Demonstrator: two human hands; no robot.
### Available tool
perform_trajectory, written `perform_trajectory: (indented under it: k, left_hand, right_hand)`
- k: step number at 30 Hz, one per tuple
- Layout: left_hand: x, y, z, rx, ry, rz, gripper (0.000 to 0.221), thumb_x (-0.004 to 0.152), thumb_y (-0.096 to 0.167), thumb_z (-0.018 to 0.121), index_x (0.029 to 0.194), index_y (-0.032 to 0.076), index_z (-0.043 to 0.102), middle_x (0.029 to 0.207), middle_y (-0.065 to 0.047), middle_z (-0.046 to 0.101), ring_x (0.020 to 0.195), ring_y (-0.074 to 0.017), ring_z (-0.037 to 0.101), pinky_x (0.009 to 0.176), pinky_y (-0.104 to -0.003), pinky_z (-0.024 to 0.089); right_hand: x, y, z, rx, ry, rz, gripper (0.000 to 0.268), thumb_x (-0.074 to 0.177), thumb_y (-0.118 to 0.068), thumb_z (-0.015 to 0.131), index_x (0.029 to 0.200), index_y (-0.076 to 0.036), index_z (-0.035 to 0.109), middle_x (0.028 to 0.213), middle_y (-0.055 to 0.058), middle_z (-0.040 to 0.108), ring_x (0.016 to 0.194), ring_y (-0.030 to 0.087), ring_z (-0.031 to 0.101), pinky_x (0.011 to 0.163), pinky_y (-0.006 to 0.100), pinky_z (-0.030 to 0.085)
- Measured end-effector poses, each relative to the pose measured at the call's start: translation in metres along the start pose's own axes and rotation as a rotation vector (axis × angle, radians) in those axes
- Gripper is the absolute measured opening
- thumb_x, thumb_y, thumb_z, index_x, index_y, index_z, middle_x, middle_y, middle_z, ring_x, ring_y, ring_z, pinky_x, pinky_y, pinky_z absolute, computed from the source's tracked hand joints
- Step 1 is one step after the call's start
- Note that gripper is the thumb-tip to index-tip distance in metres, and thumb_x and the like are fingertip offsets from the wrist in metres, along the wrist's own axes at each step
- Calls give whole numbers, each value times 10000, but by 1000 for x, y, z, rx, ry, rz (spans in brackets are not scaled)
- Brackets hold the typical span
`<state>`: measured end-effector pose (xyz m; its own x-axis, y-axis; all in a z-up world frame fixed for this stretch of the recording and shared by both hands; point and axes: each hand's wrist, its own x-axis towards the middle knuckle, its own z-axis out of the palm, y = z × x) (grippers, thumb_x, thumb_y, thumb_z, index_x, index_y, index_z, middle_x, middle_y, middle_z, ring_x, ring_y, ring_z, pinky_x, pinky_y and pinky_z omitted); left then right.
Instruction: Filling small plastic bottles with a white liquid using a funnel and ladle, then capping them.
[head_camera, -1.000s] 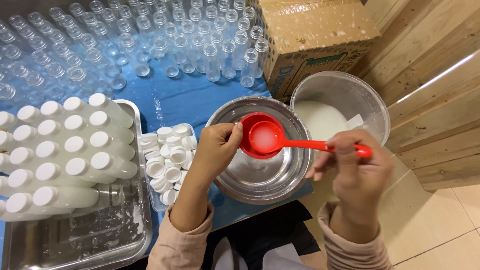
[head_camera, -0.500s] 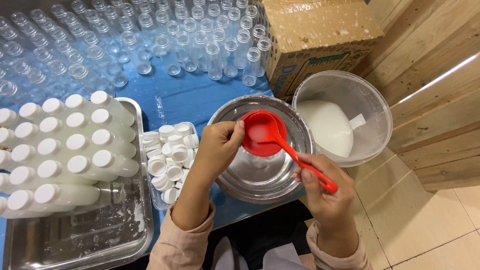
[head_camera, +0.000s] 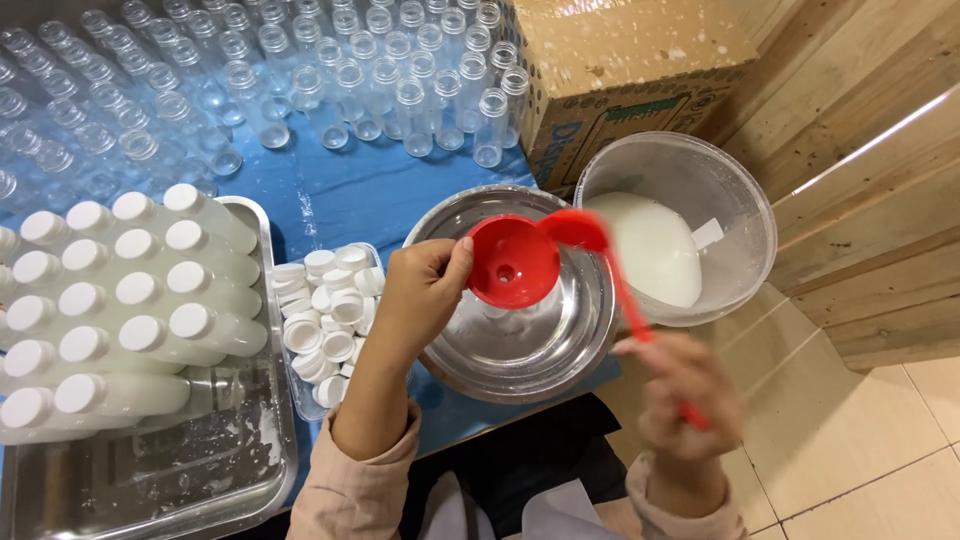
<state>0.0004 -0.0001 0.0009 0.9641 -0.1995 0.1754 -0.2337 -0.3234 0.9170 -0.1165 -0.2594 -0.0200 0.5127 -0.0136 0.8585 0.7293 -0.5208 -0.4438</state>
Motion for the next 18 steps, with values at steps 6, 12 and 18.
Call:
perform_trajectory:
  k: [6, 12, 18]
  left_hand:
    - [0, 4, 0, 35, 10, 16, 499, 1066, 227, 501, 590, 93, 570, 516, -6, 535, 507, -108, 471, 509, -295, 355]
    - [2, 4, 7, -10, 103, 32, 515, 1072, 208, 553, 589, 67, 663, 432, -89, 573, 436, -188, 479, 453, -275, 425]
    - [1, 2, 10, -19, 107, -30, 468, 1077, 200, 553, 686, 43, 756, 509, -134, 641, 460, -234, 524, 491, -276, 466]
  right_hand:
    - [47, 71, -40, -195, 0, 524, 180, 1142, 55, 547, 1211, 174, 662, 939, 271, 687, 755, 289, 697, 750, 361, 623]
    - [55, 169, -51, -563, -440, 891, 233, 1011, -170, 689, 1135, 2, 785, 889, 284, 734, 875, 463, 717, 703, 519, 568]
    - [48, 226, -50, -560, -525, 963, 244, 943, -159, 645, 1096, -31, 786, 658, 144, 723, 607, 218, 731, 634, 324, 592]
